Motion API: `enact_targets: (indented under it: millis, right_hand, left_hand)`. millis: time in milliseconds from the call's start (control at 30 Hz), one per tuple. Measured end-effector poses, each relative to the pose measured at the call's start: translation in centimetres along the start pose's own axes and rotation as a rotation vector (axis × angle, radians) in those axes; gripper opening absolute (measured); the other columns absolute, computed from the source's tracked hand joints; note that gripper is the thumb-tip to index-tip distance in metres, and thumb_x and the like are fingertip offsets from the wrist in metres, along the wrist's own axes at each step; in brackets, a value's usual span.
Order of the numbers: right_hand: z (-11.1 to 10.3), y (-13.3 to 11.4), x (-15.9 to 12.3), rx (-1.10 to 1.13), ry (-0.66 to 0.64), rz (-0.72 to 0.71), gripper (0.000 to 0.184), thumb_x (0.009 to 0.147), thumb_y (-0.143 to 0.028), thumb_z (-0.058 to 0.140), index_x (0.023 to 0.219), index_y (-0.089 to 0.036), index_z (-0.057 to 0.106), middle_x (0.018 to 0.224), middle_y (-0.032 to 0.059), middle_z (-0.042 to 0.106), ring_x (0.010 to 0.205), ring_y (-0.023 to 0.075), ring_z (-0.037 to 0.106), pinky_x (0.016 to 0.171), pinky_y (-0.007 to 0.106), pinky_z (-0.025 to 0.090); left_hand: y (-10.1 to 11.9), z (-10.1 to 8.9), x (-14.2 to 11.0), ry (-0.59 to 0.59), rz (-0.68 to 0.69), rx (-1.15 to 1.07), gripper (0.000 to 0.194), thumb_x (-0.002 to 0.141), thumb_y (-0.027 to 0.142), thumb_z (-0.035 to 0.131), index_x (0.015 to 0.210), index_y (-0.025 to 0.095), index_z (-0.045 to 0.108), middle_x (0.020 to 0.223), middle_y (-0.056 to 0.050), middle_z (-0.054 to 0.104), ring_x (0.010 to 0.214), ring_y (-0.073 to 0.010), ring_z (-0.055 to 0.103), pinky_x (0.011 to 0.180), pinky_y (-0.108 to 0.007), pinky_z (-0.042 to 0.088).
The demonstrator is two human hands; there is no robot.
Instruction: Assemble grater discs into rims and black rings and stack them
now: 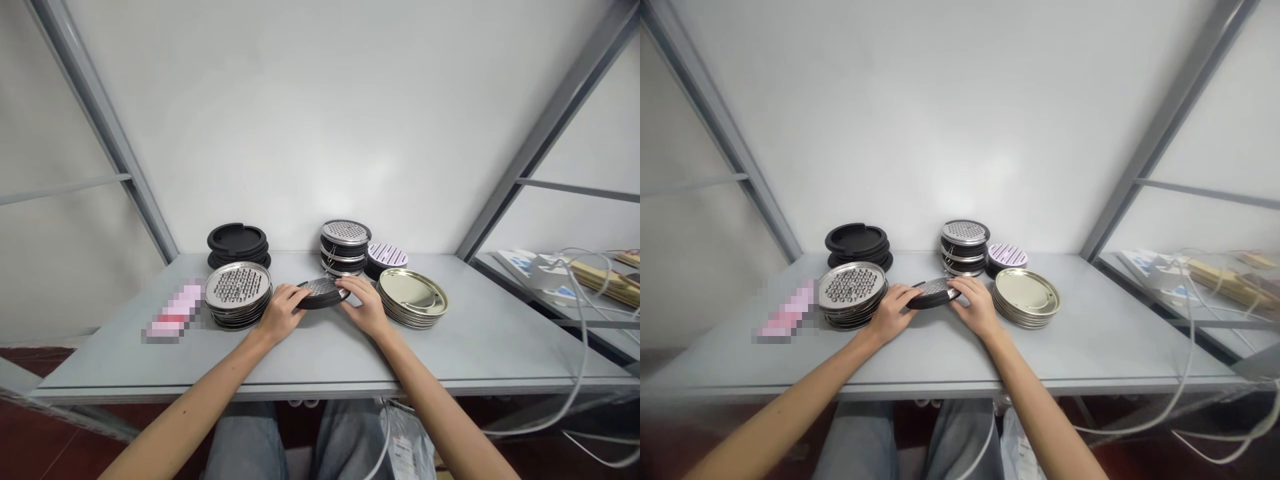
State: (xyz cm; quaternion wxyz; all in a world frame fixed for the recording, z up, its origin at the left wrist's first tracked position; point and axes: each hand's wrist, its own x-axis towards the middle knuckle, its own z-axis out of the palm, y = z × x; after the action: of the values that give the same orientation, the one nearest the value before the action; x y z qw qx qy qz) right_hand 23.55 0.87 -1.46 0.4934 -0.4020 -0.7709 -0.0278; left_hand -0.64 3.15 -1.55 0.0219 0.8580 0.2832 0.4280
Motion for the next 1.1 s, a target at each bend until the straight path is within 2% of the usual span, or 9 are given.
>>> enact_targets:
  millis: [100, 267, 467, 567, 700, 800, 900, 1000, 1100]
  right_hand:
    - [0.3, 0.8, -0.3, 0.024, 0.050, 0.069, 0.025, 0.081, -0.028, 0.066, 0.105, -0.025, 0.069, 0.101, 0.0069, 0.073, 0.095, 0.0260, 0.066, 0.091, 0.047, 0.049]
    - [0.6, 1.1, -0.4, 0.192, 0.193, 0.273, 0.029, 0.075, -0.034, 0.071, 0.102, -0.023, 0.071, 0.101, 0.0075, 0.073, 0.094, 0.0266, 0.066, 0.090, 0.046, 0.051]
    - [0.3, 0.7, 0.4, 0.434, 0.031, 0.417, 0.037, 0.077, -0.035, 0.067, 0.110, -0.017, 0.067, 0.106, 0.0081, 0.072, 0.097, 0.0263, 0.067, 0.091, 0.045, 0.052]
    - [0.0, 0.3, 0.4, 0.246, 0.068, 0.321, 0.048, 0.078, -0.032, 0.066, 0.123, -0.019, 0.058, 0.119, 0.0105, 0.066, 0.107, 0.0271, 0.063, 0.097, 0.047, 0.048]
    - [-1.0, -1.6, 0.0, -0.086, 0.116, 0.075, 0.068, 0.077, -0.023, 0.065, 0.140, -0.023, 0.041, 0.142, 0.0122, 0.046, 0.130, 0.0303, 0.045, 0.108, 0.051, 0.037]
    - [-1.6, -3.4, -0.3, -0.178, -0.086, -0.105, 0.057, 0.081, -0.015, 0.057, 0.137, -0.027, 0.047, 0.134, 0.0090, 0.055, 0.121, 0.0281, 0.053, 0.103, 0.049, 0.043]
    - [-1.7, -4.3, -0.5, -0.213, -0.250, -0.168, 0.049, 0.084, -0.011, 0.049, 0.131, -0.026, 0.053, 0.120, 0.0080, 0.065, 0.108, 0.0261, 0.062, 0.093, 0.045, 0.051]
    - [-2.3, -4.4, -0.3, -0.235, -0.231, -0.189, 0.046, 0.085, -0.009, 0.047, 0.127, -0.024, 0.055, 0.114, 0.0074, 0.069, 0.102, 0.0247, 0.065, 0.087, 0.041, 0.054]
    - [-4.2, -4.1, 0.5, -0.223, -0.093, -0.209, 0.047, 0.083, -0.007, 0.050, 0.126, -0.025, 0.055, 0.113, 0.0057, 0.069, 0.103, 0.0224, 0.065, 0.088, 0.038, 0.054]
  left_hand:
    - [0.0, 0.1, 0.2, 0.031, -0.067, -0.068, 0.025, 0.087, 0.022, 0.060, 0.112, 0.021, 0.059, 0.103, -0.007, 0.066, 0.098, -0.0222, 0.061, 0.089, -0.040, 0.050]
    - [-0.3, 0.3, 0.5, 0.107, -0.309, -0.244, 0.048, 0.083, 0.029, 0.065, 0.128, 0.021, 0.047, 0.115, -0.007, 0.064, 0.106, -0.0216, 0.062, 0.095, -0.037, 0.049]
    - [0.0, 0.1, 0.4, 0.031, -0.301, -0.237, 0.021, 0.088, 0.032, 0.059, 0.103, 0.017, 0.060, 0.087, -0.002, 0.068, 0.077, -0.0176, 0.064, 0.067, -0.026, 0.053]
    - [0.1, -0.2, 0.2, 0.053, -0.206, -0.179, 0.019, 0.089, 0.027, 0.057, 0.107, 0.019, 0.059, 0.095, -0.004, 0.068, 0.086, -0.0188, 0.065, 0.073, -0.028, 0.053]
    - [0.1, -0.4, 0.1, 0.021, -0.016, -0.036, 0.022, 0.089, 0.016, 0.054, 0.111, 0.021, 0.059, 0.107, -0.006, 0.068, 0.100, -0.0216, 0.063, 0.090, -0.038, 0.048]
    - [0.3, -0.4, 0.1, -0.041, 0.077, 0.022, 0.028, 0.087, 0.012, 0.055, 0.113, 0.021, 0.060, 0.110, -0.007, 0.068, 0.104, -0.0227, 0.063, 0.089, -0.040, 0.048]
    - [0.5, -0.5, 0.1, -0.071, 0.141, 0.020, 0.031, 0.086, 0.011, 0.055, 0.115, 0.021, 0.060, 0.111, -0.008, 0.068, 0.105, -0.0236, 0.063, 0.088, -0.041, 0.049]
    - [0.7, -0.6, 0.2, -0.008, 0.135, -0.014, 0.032, 0.086, 0.016, 0.057, 0.118, 0.022, 0.057, 0.110, -0.008, 0.068, 0.106, -0.0243, 0.063, 0.090, -0.043, 0.049]
    - [1.1, -0.5, 0.1, 0.133, 0.022, -0.001, 0.049, 0.085, 0.024, 0.060, 0.132, 0.021, 0.045, 0.128, -0.013, 0.057, 0.120, -0.0274, 0.053, 0.100, -0.046, 0.045]
